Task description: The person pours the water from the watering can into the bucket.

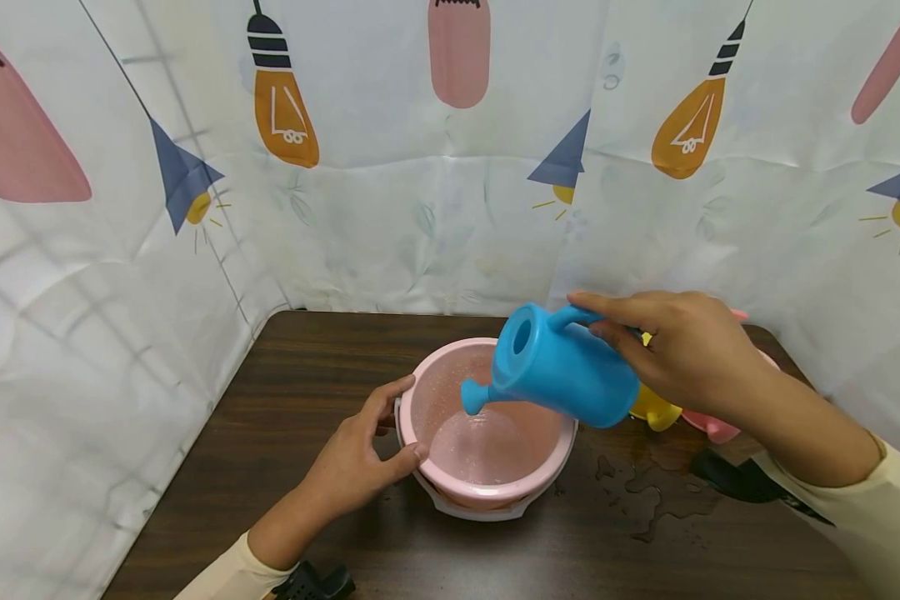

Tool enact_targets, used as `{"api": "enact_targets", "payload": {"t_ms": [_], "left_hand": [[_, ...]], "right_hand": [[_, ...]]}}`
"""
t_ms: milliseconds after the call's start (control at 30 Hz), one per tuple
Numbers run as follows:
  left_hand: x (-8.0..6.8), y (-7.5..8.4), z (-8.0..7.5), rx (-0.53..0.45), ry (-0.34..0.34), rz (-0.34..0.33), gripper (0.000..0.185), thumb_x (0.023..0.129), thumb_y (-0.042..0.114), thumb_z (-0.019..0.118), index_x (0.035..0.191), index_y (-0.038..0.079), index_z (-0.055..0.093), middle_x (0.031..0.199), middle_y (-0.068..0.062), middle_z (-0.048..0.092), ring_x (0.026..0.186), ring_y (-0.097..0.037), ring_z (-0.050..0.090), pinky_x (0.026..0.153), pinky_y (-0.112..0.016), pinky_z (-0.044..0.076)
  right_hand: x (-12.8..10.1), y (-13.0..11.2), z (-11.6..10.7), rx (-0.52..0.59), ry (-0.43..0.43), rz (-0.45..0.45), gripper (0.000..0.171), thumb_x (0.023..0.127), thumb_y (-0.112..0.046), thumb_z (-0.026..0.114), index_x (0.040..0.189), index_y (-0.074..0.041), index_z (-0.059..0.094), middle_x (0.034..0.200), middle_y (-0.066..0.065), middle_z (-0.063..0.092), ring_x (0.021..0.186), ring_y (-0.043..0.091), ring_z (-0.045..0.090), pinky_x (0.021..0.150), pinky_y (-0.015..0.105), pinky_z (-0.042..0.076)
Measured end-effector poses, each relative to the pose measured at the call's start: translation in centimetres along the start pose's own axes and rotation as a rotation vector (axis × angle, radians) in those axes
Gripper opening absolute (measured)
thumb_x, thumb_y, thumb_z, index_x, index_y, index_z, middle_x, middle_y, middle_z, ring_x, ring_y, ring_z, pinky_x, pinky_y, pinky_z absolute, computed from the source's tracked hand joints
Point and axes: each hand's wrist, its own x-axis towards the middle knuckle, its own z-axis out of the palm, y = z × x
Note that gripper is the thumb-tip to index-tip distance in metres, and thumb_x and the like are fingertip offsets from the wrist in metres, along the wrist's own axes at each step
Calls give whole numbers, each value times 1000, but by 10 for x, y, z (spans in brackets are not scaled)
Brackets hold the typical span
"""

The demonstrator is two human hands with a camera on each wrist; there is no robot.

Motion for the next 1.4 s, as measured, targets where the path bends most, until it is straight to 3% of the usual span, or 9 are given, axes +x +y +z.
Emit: {"api": "enact_targets", "payload": {"t_ms": [267,433,667,933,1400], "left_hand": [[0,0,0,4,1,2,75,89,41,74,154,33,39,118,3,70,107,-20,68,88,-57,52],[0,0,0,6,-1,-6,75,88,41,74,154,33,39,117,3,70,107,-20,67,88,-57,52],[0,1,0,6,-1,-1,75,89,40,74,154,32,39,115,4,70,106,-19,67,87,-57,52],[1,1,0,-1,-3,-5,75,89,40,74,154,33,38,117,4,70,107,-21,67,88,-58,52],[0,1,0,7,-1,-12,75,89,41,74,154,33,38,114,7,69,106,-19,67,88,-57,52]], "right_hand": [[5,-4,3,6,5,-3,49,82,-3,83,129,-16,74,108,6,77,87,25,74,55,37,50],[7,-5,5,7,4,1,47,83,-5,82,128,-17,75,109,5,77,81,22,73,52,33,44],[10,-6,7,13,-7,4,46,85,-6,82,128,-17,74,111,5,76,88,26,74,56,38,50],[13,-8,8,7,-10,22,44,86,-8,81,128,-19,74,111,4,76,80,23,73,52,35,45],[17,-10,15,52,-14,-4,44,86,-7,81,129,-18,74,108,2,77,85,19,73,56,34,46]]}}
